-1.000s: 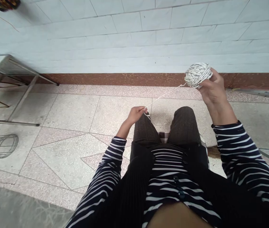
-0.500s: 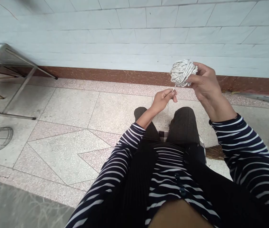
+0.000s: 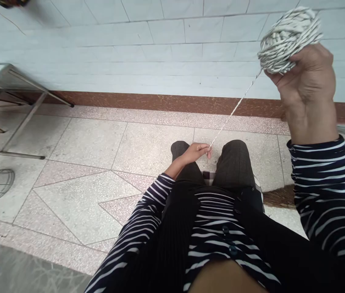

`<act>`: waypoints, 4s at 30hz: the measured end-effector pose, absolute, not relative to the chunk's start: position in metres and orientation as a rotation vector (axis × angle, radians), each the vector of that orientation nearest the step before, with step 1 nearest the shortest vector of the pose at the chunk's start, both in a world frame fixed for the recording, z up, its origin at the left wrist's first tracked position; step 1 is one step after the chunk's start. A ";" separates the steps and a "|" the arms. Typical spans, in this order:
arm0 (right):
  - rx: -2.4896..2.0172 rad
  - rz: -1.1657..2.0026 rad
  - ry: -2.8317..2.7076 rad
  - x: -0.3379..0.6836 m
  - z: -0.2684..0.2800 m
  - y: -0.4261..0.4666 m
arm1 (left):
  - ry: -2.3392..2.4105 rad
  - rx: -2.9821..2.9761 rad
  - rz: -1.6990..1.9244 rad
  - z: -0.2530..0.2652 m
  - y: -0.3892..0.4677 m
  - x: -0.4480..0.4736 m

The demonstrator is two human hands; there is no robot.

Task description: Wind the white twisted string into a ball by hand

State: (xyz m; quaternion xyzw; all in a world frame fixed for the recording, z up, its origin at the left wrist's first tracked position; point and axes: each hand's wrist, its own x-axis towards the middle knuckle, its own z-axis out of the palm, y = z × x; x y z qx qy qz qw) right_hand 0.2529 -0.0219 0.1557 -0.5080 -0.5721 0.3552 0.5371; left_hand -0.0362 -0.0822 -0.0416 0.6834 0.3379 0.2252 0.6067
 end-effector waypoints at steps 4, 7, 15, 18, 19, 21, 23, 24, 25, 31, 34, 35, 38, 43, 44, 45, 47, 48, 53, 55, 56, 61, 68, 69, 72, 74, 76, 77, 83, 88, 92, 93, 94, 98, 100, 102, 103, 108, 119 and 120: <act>-1.225 0.477 -1.374 0.261 0.114 -0.009 | 0.699 1.596 0.491 -0.012 -0.096 -0.056; -1.344 0.531 -1.426 0.265 0.052 -0.006 | 0.681 1.571 0.619 0.022 -0.095 -0.073; -1.342 1.444 -1.827 0.206 -0.021 -0.091 | 0.915 1.662 0.990 0.003 -0.022 -0.061; -1.129 1.598 -1.498 0.203 -0.007 -0.095 | 1.005 1.677 0.904 -0.029 -0.020 -0.043; -1.122 1.528 -1.379 0.207 -0.004 -0.086 | 1.000 1.671 0.847 -0.037 -0.026 -0.037; -1.213 1.281 -1.207 0.218 -0.004 -0.062 | 0.942 1.661 0.705 -0.045 -0.045 -0.025; -1.433 0.961 -1.148 0.228 -0.011 -0.039 | 0.877 1.658 0.578 -0.043 -0.063 -0.018; -1.553 0.815 -1.174 0.230 -0.016 -0.033 | 0.856 1.658 0.536 -0.040 -0.068 -0.018; -1.657 0.723 -1.233 0.230 -0.021 -0.031 | 0.841 1.657 0.509 -0.036 -0.070 -0.019; -1.520 1.579 -1.397 0.212 -0.035 -0.077 | 0.877 1.749 0.540 -0.017 -0.042 -0.039; -1.367 1.999 -1.162 0.216 -0.029 -0.089 | 0.851 1.959 0.527 -0.015 -0.035 -0.040; -1.337 2.082 -1.113 0.219 -0.027 -0.089 | 0.827 2.032 0.516 -0.015 -0.035 -0.039; -1.291 2.175 -1.005 0.229 -0.025 -0.088 | 0.793 2.227 0.477 -0.018 -0.038 -0.036; -1.115 2.271 -1.076 0.244 -0.031 -0.086 | 0.967 2.454 0.397 -0.036 -0.029 -0.048; -1.081 2.284 -1.102 0.245 -0.031 -0.086 | 1.003 2.475 0.395 -0.040 -0.026 -0.052; -1.059 2.289 -1.122 0.246 -0.032 -0.086 | 1.037 2.492 0.405 -0.043 -0.022 -0.055; -1.030 2.298 -1.159 0.244 -0.031 -0.089 | 1.107 2.523 0.466 -0.047 -0.013 -0.060; -1.018 2.298 -1.175 0.243 -0.030 -0.091 | 1.143 2.538 0.504 -0.048 -0.010 -0.060; -1.052 1.993 -1.097 0.237 -0.010 -0.096 | 1.161 2.576 0.492 -0.063 -0.010 -0.048; -1.121 1.766 -1.075 0.240 0.000 -0.086 | 1.141 2.522 0.424 -0.073 -0.023 -0.038; -1.155 1.651 -1.075 0.242 0.004 -0.077 | 1.135 2.478 0.398 -0.077 -0.031 -0.033; -1.469 0.946 -1.047 0.249 -0.003 -0.030 | 0.909 2.241 0.388 -0.069 -0.062 -0.021; -1.692 1.524 -1.410 0.207 -0.040 -0.074 | 0.972 2.395 0.480 -0.024 -0.044 -0.034; -1.595 1.741 -1.319 0.204 -0.041 -0.081 | 0.980 2.421 0.468 -0.024 -0.043 -0.034; -1.341 2.092 -1.058 0.210 -0.038 -0.091 | 0.998 2.363 0.503 -0.033 -0.045 -0.031; -1.279 2.119 -0.976 0.220 -0.033 -0.092 | 0.985 2.256 0.519 -0.043 -0.047 -0.032; -1.258 2.077 -0.926 0.229 -0.027 -0.093 | 0.952 2.165 0.491 -0.052 -0.047 -0.036; -1.251 2.047 -0.912 0.233 -0.024 -0.094 | 0.952 2.135 0.471 -0.056 -0.045 -0.040; -1.213 1.961 -1.021 0.240 -0.007 -0.102 | 1.198 2.131 0.492 -0.064 -0.018 -0.055; -1.170 1.762 -1.026 0.234 0.000 -0.097 | 1.170 2.071 0.461 -0.069 -0.019 -0.038; -1.161 1.536 -1.156 0.229 0.013 -0.073 | 1.033 1.922 0.422 -0.077 -0.050 -0.022; -1.199 1.426 -1.212 0.229 0.015 -0.064 | 0.997 1.885 0.421 -0.076 -0.058 -0.021; -1.258 1.291 -1.267 0.230 0.015 -0.055 | 0.967 1.854 0.418 -0.073 -0.066 -0.021; -1.563 0.744 -1.442 0.231 -0.003 -0.034 | 0.873 1.837 0.392 -0.044 -0.078 -0.023; -1.680 0.623 -1.564 0.225 -0.017 -0.036 | 0.870 1.922 0.365 -0.027 -0.074 -0.022; -1.747 0.639 -1.720 0.217 -0.028 -0.045 | 0.937 2.080 0.342 -0.014 -0.065 -0.020; -1.753 0.708 -1.794 0.214 -0.032 -0.050 | 0.977 2.171 0.331 -0.009 -0.059 -0.020; -1.542 1.628 -1.562 0.216 -0.034 -0.067 | 0.935 2.372 0.378 0.003 -0.038 -0.029; -1.217 2.050 -1.091 0.226 -0.021 -0.094 | 1.124 2.313 0.458 -0.025 -0.016 -0.052; -1.207 2.027 -1.085 0.226 -0.018 -0.096 | 1.141 2.336 0.458 -0.028 -0.015 -0.052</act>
